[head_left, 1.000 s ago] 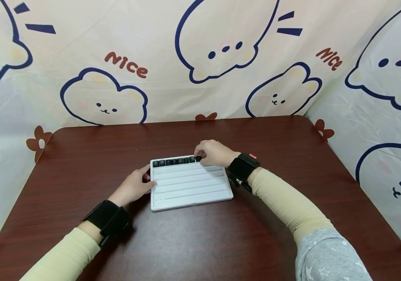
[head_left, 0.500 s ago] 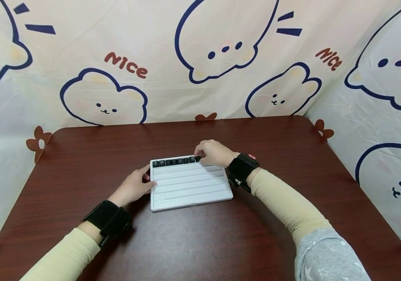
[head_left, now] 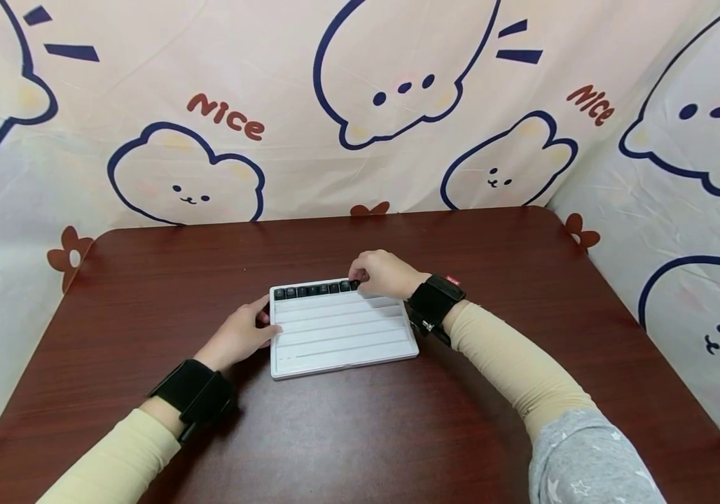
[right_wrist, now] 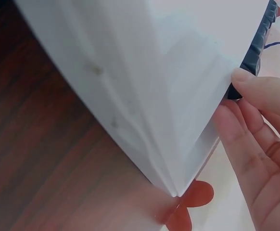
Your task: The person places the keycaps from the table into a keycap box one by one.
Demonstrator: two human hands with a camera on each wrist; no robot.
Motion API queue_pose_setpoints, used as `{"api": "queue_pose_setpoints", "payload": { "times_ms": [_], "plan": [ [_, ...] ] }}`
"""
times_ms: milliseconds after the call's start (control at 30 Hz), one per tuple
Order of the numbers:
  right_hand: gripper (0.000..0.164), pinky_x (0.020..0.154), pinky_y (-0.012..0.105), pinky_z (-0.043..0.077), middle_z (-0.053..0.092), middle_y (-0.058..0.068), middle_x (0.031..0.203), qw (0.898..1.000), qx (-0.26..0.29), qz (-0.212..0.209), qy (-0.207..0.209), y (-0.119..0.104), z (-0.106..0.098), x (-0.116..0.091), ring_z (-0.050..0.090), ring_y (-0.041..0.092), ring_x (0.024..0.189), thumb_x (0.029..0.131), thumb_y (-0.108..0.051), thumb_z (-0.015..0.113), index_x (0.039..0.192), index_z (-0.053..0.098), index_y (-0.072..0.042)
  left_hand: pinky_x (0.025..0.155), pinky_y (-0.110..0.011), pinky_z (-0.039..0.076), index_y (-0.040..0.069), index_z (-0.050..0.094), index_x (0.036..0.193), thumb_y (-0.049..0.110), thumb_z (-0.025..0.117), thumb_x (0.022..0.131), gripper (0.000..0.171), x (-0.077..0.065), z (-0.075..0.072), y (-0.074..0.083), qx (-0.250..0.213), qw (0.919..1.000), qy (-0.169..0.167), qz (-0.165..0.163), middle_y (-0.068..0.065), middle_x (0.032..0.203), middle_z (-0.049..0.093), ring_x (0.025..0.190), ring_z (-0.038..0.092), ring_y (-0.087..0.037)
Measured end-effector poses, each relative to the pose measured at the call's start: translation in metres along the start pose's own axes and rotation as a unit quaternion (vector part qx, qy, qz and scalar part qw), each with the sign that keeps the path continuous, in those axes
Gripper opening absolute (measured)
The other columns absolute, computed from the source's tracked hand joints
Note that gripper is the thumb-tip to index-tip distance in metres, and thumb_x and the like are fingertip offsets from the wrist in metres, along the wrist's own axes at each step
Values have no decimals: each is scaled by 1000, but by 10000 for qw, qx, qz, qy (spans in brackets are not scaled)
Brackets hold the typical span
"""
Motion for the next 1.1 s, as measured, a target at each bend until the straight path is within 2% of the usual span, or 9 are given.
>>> {"api": "queue_pose_setpoints", "payload": {
  "times_ms": [300,600,733,900,1100],
  "plan": [
    [21,89,33,53,66,7,108,9998,4,-124,-132,5,-7,-4,62,21,99,91,0,73,111,75,-5,67,-27,51,-7,24,159,7,64,101,72,-1,0,0,-11,10000,-14,-33,-18,109,49,79,56,-20],
    [22,88,33,54,69,5,109,9990,-107,-256,-343,13,-19,-16,62,20,98,92,-1,73,113,76,-7,67,-27,51,-8,25,159,7,64,101,71,-2,0,3,0,10000,-30,-9,-18,109,49,80,56,-20],
    [22,87,33,54,69,5,108,9987,-116,-346,-349,17,-27,-27,63,20,97,92,0,73,112,76,-7,69,-26,53,-8,24,159,8,65,101,73,-1,0,1,22,10000,-12,-51,-18,110,49,84,57,-22],
    [19,84,34,54,68,5,104,9990,-210,-270,-287,26,-36,-45,61,20,93,93,-2,74,111,77,-6,73,-26,55,-7,23,159,8,65,101,73,0,1,0,19,10000,-12,-82,-19,112,49,91,58,-24],
    [18,85,37,55,70,5,103,9987,-273,-318,-283,39,-45,-69,63,18,93,92,-2,75,109,77,-6,74,-27,56,-9,24,158,8,64,101,72,1,1,2,42,10000,-38,-55,-19,113,49,91,58,-23]
  ]
}}
Point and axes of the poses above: each hand's wrist, its own x-axis towards the middle knuckle, its own z-axis out of the palm, y = z × x, the point moved 5 cm from there along x, towards the middle knuckle
